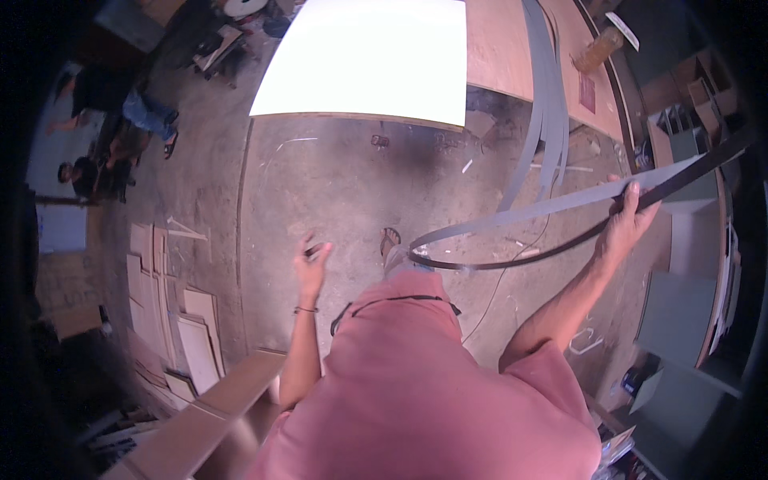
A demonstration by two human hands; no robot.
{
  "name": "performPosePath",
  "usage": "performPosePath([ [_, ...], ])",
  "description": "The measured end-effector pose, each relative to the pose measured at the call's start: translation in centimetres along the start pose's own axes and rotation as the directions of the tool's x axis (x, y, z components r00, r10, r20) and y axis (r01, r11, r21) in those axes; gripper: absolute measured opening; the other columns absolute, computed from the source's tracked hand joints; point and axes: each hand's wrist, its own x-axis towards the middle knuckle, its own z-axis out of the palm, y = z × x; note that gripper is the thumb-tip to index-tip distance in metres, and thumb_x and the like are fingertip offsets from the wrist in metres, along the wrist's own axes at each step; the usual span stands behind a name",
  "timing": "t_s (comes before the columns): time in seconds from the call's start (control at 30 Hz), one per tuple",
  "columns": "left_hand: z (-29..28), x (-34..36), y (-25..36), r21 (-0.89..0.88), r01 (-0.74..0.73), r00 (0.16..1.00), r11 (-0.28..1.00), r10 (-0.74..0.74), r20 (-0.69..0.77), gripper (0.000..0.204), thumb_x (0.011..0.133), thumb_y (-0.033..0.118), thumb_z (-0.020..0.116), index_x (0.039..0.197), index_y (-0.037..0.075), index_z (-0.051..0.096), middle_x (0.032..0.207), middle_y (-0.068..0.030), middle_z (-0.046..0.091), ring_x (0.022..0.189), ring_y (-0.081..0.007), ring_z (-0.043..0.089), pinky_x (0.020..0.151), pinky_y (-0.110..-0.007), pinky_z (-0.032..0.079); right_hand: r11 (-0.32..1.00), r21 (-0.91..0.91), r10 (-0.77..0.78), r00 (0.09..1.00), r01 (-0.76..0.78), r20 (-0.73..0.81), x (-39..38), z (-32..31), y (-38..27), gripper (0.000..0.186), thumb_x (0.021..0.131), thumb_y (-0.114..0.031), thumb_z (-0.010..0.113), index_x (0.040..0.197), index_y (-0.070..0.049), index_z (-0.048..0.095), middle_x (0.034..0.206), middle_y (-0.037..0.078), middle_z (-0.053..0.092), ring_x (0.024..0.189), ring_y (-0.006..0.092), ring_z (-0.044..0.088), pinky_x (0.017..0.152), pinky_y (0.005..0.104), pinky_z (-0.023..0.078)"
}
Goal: The person applies adhesive to a wooden board and then carefully presses a long veneer strip onto the edge of the board.
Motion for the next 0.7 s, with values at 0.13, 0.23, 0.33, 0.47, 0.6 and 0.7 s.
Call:
performPosePath([
  [0.13, -6.3, 9.9, -0.5, 0.081, -0.018, 0.996, 0.997, 0.026, -0.088, 0.068, 0.088, 0.023, 0.086, 0.145, 0.001, 0.057, 0.139, -0.0161, 0.062, 0.106, -0.0231, 0.068, 0.092, -0.035, 0.055, 0.998, 0.051, -0.011, 0.979, 0.022, -0.202, 3.6, 3.5, 1.2, 0.04, 0.108, -0.019, 0.06, 0.141, -0.004, 0.043, 0.09, 0.013, 0.066, 0.074, 0.0191, 0.066, 0.066, 0.0317, 0.055],
  [0.23, -8.8, 16.6, 2.0, 0.104, -0.023, 0.991, 0.994, 0.036, -0.128, 0.07, 0.088, 0.025, 0.086, 0.144, -0.005, 0.056, 0.14, -0.0199, 0.062, 0.108, -0.0268, 0.068, 0.095, -0.039, 0.054, 0.991, 0.062, -0.097, 0.968, 0.114, -0.23, 6.0, 3.7, 0.2, 0.039, 0.108, -0.015, 0.059, 0.141, -0.002, 0.043, 0.09, 0.015, 0.064, 0.076, 0.0203, 0.065, 0.067, 0.0338, 0.056],
  [0.33, -9.5, 24.5, 4.1, 0.137, -0.049, 0.992, 0.989, 0.064, -0.107, 0.076, 0.087, 0.027, 0.087, 0.146, -0.006, 0.052, 0.142, -0.0215, 0.06, 0.115, -0.0287, 0.066, 0.1, -0.042, 0.052, 0.978, 0.047, -0.185, 0.952, 0.202, -0.243, 7.1, 4.0, -1.8, 0.038, 0.109, -0.015, 0.058, 0.14, 0.002, 0.044, 0.092, 0.013, 0.063, 0.076, 0.0195, 0.064, 0.066, 0.0318, 0.054],
  [0.47, -9.6, 34.5, 5.1, 0.252, -0.159, 0.978, 0.955, 0.187, -0.09, 0.085, 0.085, 0.028, 0.089, 0.152, -0.004, 0.046, 0.146, -0.0248, 0.055, 0.127, -0.0338, 0.06, 0.107, -0.044, 0.048, 0.991, -0.021, -0.132, 0.966, 0.13, -0.221, 5.6, 4.7, -2.8, 0.034, 0.109, -0.017, 0.058, 0.135, 0.003, 0.051, 0.088, 0.009, 0.06, 0.072, 0.0153, 0.06, 0.063, 0.0281, 0.049],
  [0.6, -9.8, 41.9, 4.6, 0.407, -0.254, 0.953, 0.877, 0.299, -0.05, 0.095, 0.08, 0.029, 0.092, 0.155, -0.003, 0.043, 0.148, -0.0264, 0.054, 0.133, -0.0367, 0.056, 0.111, -0.046, 0.045, 0.973, -0.197, 0.067, 0.967, -0.118, -0.246, 0.6, 9.9, -3.4, 0.029, 0.11, -0.024, 0.058, 0.128, -0.001, 0.059, 0.077, 0.0, 0.055, 0.065, 0.0078, 0.052, 0.057, 0.022, 0.04],
  [0.7, -9.8, 45.9, 4.8, 0.386, -0.302, 0.952, 0.871, 0.298, 0.073, 0.099, 0.077, 0.027, 0.094, 0.155, -0.003, 0.043, 0.149, -0.0251, 0.054, 0.134, -0.0364, 0.056, 0.112, -0.047, 0.044, 0.932, -0.265, 0.19, 0.954, -0.249, -0.23, -3.8, 14.4, -1.0, 0.021, 0.104, -0.021, 0.066, 0.12, -0.007, 0.067, 0.077, -0.007, 0.055, 0.061, 0.0021, 0.048, 0.051, 0.0204, 0.034],
])
